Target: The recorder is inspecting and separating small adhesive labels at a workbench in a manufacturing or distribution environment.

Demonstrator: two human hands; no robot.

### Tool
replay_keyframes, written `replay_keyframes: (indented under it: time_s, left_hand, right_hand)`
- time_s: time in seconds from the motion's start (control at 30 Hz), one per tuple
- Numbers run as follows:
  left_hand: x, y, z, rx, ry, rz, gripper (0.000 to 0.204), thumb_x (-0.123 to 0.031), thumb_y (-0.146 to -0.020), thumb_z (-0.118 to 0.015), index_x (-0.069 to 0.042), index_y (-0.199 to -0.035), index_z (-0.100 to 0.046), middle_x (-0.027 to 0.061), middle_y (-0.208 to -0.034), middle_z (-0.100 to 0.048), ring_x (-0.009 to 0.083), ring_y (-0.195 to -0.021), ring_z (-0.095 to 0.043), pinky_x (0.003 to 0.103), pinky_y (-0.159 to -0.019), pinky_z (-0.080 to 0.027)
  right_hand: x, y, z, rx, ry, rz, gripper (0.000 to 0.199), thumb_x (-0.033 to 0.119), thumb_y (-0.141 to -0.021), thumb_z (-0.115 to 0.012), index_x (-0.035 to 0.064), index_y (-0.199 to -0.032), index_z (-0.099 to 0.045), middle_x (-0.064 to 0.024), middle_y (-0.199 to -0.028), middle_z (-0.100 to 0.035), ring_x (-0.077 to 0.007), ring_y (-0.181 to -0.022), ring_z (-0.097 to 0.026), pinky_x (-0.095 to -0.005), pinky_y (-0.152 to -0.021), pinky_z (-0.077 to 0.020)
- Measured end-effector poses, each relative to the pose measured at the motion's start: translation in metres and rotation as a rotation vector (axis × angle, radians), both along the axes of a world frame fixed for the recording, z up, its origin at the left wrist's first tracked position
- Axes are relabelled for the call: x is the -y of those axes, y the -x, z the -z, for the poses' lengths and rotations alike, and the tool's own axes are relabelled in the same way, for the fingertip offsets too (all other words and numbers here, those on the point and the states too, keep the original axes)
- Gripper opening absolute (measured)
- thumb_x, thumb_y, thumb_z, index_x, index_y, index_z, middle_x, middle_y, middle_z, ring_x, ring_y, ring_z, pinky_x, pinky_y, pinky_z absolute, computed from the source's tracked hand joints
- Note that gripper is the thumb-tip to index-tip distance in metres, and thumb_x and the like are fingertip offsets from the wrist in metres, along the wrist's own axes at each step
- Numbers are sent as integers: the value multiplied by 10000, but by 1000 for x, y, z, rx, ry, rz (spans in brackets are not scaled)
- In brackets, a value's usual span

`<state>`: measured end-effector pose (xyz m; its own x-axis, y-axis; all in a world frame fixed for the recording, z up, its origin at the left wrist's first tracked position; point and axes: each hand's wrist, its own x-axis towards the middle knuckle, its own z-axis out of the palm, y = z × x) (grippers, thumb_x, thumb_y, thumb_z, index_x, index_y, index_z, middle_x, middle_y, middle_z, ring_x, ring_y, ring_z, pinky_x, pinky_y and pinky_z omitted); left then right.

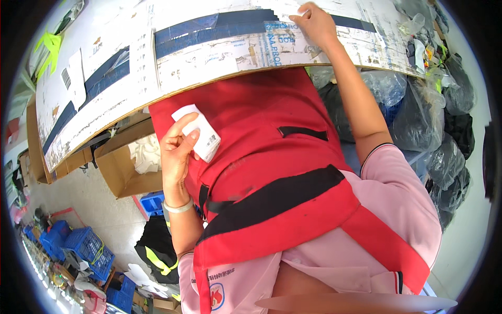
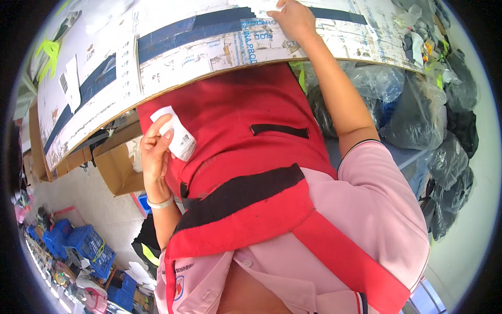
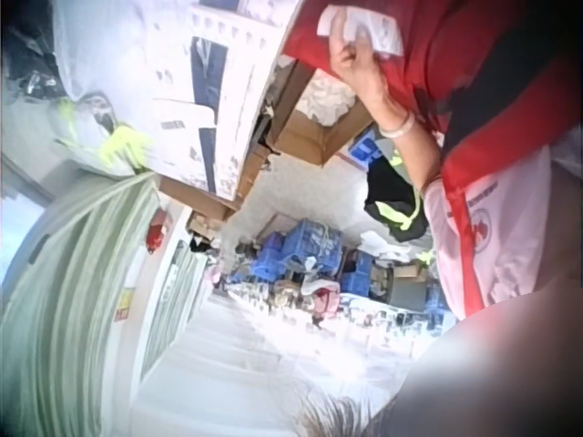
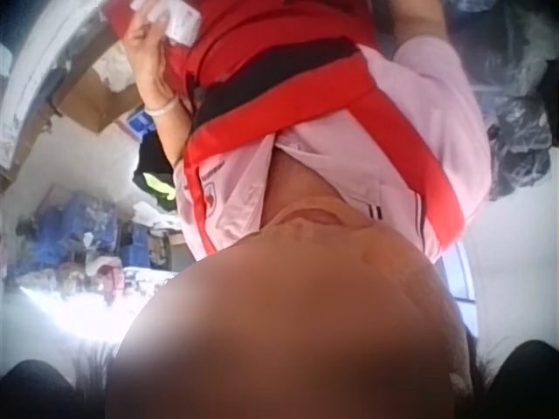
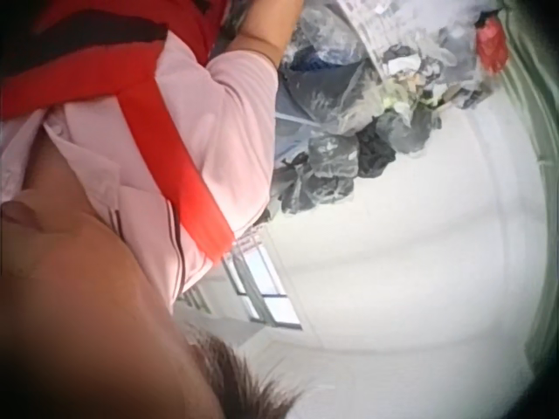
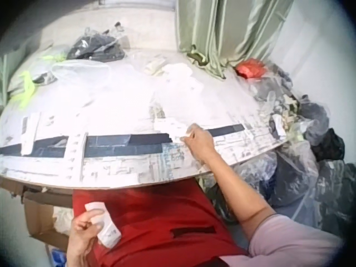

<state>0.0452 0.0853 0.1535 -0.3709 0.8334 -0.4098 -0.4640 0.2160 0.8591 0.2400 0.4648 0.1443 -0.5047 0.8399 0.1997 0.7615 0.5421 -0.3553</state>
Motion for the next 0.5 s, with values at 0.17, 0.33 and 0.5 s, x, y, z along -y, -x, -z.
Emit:
replay_keyframes:
  time_s: [0.17, 0.33, 0.5]
  left_hand:
    - [-9, -7, -8, -150, 115, -44, 216, -99, -879, -623, -33, -1081, -661, -10, -727, -621, 38, -484, -482, 162, -453, -368]
    - [-14, -5, -3, -104, 60, -37, 211, -113, -901, -602, -24, -1082, -662, 18, -824, -658, 46, -579, -537, 172, -526, -422]
    - [-14, -7, -4, -55, -86, -95, 219, -71, -874, -636, 30, -1067, -650, 59, -962, -670, 86, -844, -600, 218, -754, -485]
  right_hand:
    - [73, 28, -25, -369, 315, -180, 279, 226, -768, -687, 54, -971, -603, -50, -702, -587, -177, -629, -554, -306, -591, -449]
    - [183, 55, -44, -93, 1270, -662, 210, 249, -864, -646, 42, -902, -644, 2, -742, -600, -78, -642, -559, -223, -573, -452]
    - [199, 61, -22, -266, 1413, -623, 205, 205, -874, -635, 1, -893, -644, -38, -726, -610, -77, -621, -564, -216, -544, -457]
